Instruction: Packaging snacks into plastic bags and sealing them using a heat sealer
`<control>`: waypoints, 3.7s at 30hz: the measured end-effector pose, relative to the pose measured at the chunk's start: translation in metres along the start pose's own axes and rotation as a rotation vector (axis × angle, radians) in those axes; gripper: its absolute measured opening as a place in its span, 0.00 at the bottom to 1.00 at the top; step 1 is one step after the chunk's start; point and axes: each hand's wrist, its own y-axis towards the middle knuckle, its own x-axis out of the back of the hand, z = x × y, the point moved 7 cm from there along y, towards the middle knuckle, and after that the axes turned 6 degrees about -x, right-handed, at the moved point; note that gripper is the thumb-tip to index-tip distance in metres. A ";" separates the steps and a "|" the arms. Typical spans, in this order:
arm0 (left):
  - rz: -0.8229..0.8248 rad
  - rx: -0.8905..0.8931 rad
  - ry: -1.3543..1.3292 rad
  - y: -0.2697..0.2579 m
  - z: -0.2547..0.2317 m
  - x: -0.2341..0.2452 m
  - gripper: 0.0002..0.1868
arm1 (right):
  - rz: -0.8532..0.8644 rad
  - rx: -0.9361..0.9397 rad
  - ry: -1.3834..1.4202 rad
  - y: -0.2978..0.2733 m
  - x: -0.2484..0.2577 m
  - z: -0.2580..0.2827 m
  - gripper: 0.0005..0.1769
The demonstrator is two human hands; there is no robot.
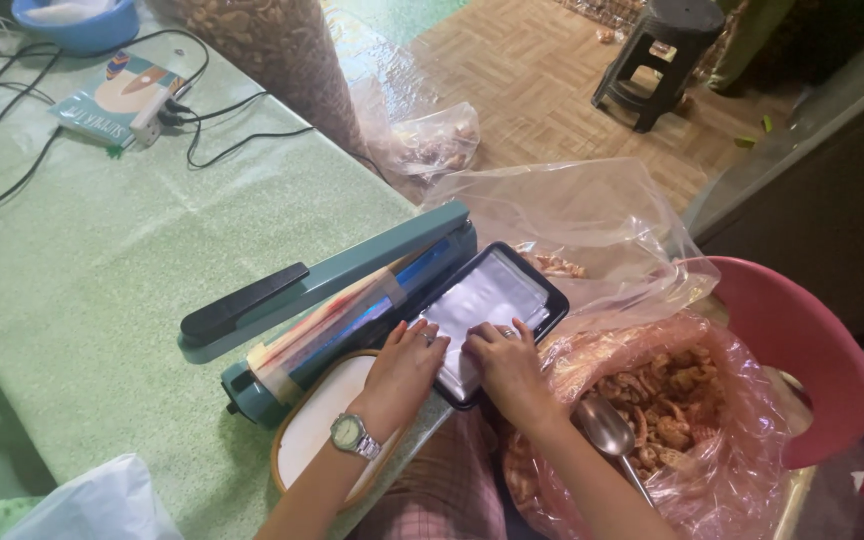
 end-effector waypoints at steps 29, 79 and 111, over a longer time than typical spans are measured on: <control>-0.309 0.193 -0.463 0.055 -0.013 0.118 0.04 | 0.160 -0.789 0.176 -0.223 0.007 -0.244 0.17; -0.149 0.728 -1.668 -0.066 -0.121 -0.117 0.12 | 0.744 -0.954 0.114 -0.232 0.027 -0.221 0.12; -0.135 0.560 -1.251 -0.036 -0.127 -0.052 0.06 | 0.970 -0.956 0.236 -0.239 0.019 -0.215 0.19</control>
